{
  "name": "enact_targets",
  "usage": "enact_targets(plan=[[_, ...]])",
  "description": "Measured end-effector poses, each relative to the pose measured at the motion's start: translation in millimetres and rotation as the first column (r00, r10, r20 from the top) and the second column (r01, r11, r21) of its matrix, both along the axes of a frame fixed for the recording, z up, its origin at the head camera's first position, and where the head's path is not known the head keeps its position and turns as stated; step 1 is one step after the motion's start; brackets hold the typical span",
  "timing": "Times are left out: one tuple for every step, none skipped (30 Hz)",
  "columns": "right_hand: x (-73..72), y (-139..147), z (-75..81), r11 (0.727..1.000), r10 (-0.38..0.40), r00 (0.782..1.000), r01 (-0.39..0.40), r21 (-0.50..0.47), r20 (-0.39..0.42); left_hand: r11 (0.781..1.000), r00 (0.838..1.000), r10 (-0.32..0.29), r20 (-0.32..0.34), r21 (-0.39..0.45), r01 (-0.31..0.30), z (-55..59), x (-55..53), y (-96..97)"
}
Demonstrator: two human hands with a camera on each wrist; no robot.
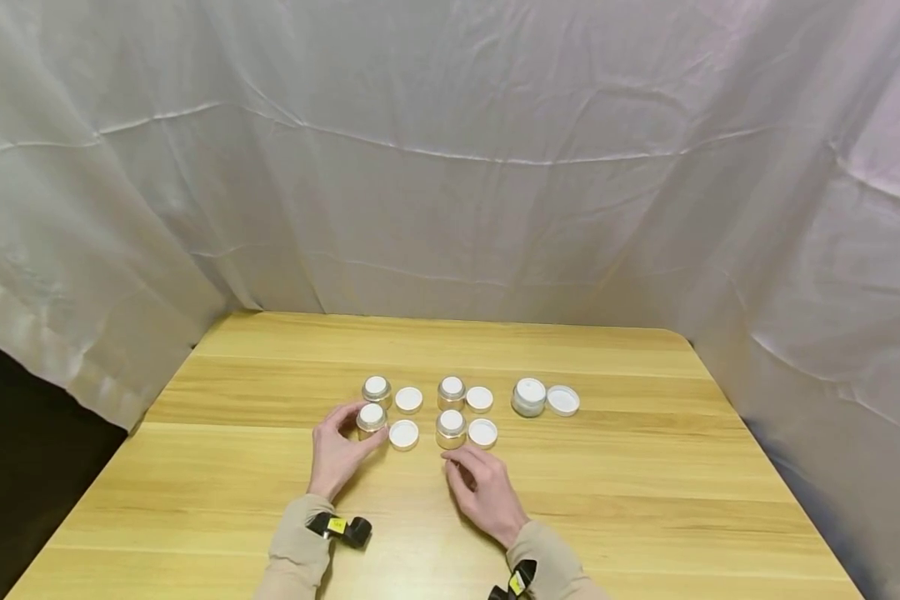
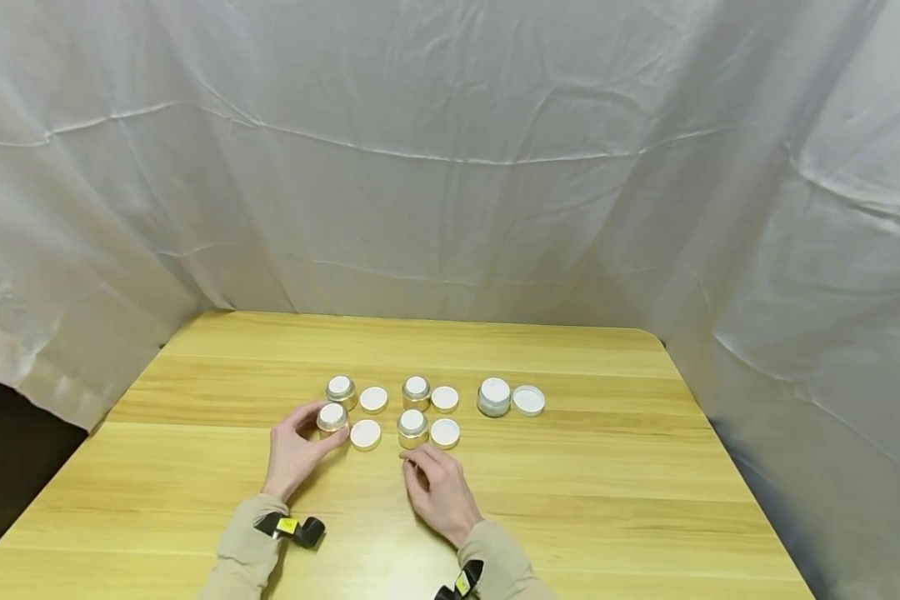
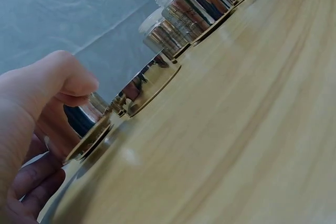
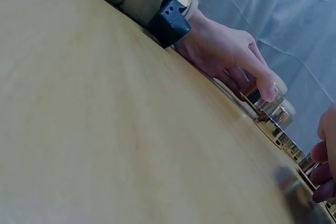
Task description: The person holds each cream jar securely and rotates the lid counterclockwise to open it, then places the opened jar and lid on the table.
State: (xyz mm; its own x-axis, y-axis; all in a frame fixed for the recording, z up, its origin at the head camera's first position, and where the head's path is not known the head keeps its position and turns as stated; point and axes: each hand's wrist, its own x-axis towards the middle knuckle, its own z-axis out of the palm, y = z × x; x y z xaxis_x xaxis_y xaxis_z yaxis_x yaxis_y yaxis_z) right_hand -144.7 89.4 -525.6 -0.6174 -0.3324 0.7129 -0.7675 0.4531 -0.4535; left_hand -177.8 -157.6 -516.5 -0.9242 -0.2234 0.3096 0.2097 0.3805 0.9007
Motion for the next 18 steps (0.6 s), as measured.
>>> enact_targets(plan=[[-0.1, 0.1, 0.2, 1.000, -0.003, 1.000, 0.003, 0.000, 0.009, 1.000, 1.000, -0.003, -0.007, -0.007, 0.003, -0.2, -0.2, -0.2], [0.2, 0.1, 0.9, 1.000, -0.006, 1.000, 0.006, 0.000, 0.021, 1.000, 1.000, -0.006, -0.013, -0.014, 0.006, -0.7, -0.4, -0.2], [0.4, 0.0, 1.3, 1.000, -0.009, 1.000, 0.008, 0.003, 0.028, 1.000, 1.000, -0.010, -0.018, -0.019, 0.009, -0.9, -0.5, -0.3], [0.5, 0.1, 1.4, 1.000, -0.010, 1.000, 0.010, 0.006, 0.030, 1.000, 1.000, -0.012, -0.020, -0.026, 0.011, -1.0, -0.4, -0.4], [0.7, 0.0, 1.5, 1.000, -0.014, 0.999, 0.014, 0.008, 0.031, 0.999, 1.000, -0.014, -0.021, -0.033, 0.013, -1.2, -0.3, -0.5], [0.9, 0.0, 1.4, 1.000, -0.017, 0.999, 0.016, 0.009, 0.034, 0.999, 1.000, -0.014, -0.020, -0.042, 0.013, -1.2, -0.1, -0.7], [1.1, 0.0, 1.3, 1.000, -0.020, 0.999, 0.019, 0.010, 0.034, 0.999, 1.000, -0.015, -0.017, -0.050, 0.014, -1.2, 0.1, -0.8], [1.2, -0.2, 1.2, 1.000, -0.022, 0.999, 0.022, 0.011, 0.032, 0.998, 1.000, -0.014, -0.011, -0.058, 0.013, -1.1, 0.2, -1.1], [1.3, -0.2, 1.0, 1.000, -0.024, 0.999, 0.023, 0.013, 0.032, 0.998, 1.000, -0.011, -0.006, -0.068, 0.011, -1.2, 0.1, -1.3], [1.3, -0.2, 0.7, 1.000, -0.025, 0.999, 0.024, 0.014, 0.033, 0.997, 1.000, -0.009, 0.000, -0.078, 0.009, -1.3, 0.0, -1.4], [1.2, -0.2, 0.4, 1.000, -0.026, 0.999, 0.026, 0.013, 0.033, 0.996, 1.000, -0.008, 0.006, -0.084, 0.008, -1.2, -0.1, -1.5], [1.1, -0.3, 0.2, 1.000, -0.027, 0.999, 0.027, 0.012, 0.034, 0.996, 1.000, -0.006, 0.012, -0.091, 0.007, -1.0, -0.1, -1.5], [1.0, -0.3, 0.0, 1.000, -0.029, 0.999, 0.029, 0.011, 0.036, 0.995, 1.000, -0.006, 0.017, -0.098, 0.008, -0.8, -0.2, -1.6], [0.8, -0.4, -0.3, 1.000, -0.030, 0.999, 0.030, 0.009, 0.035, 0.995, 1.000, -0.006, 0.022, -0.103, 0.008, -0.5, -0.2, -1.7], [0.5, -0.4, -0.6, 0.999, -0.032, 0.999, 0.032, 0.007, 0.033, 0.994, 1.000, -0.008, 0.027, -0.106, 0.011, -0.1, -0.2, -1.8], [0.2, -0.5, -0.8, 0.999, -0.033, 0.999, 0.032, 0.005, 0.030, 0.994, 0.999, -0.010, 0.034, -0.108, 0.014, 0.6, 0.1, -1.9], [0.1, -0.6, -0.9, 1.000, -0.031, 0.999, 0.031, 0.000, 0.029, 0.994, 0.999, -0.016, 0.041, -0.107, 0.020, 1.3, 0.5, -2.2], [0.0, -0.5, -1.1, 1.000, -0.029, 0.999, 0.030, -0.004, 0.030, 0.994, 0.999, -0.021, 0.049, -0.108, 0.027, 1.8, 0.8, -2.6]])
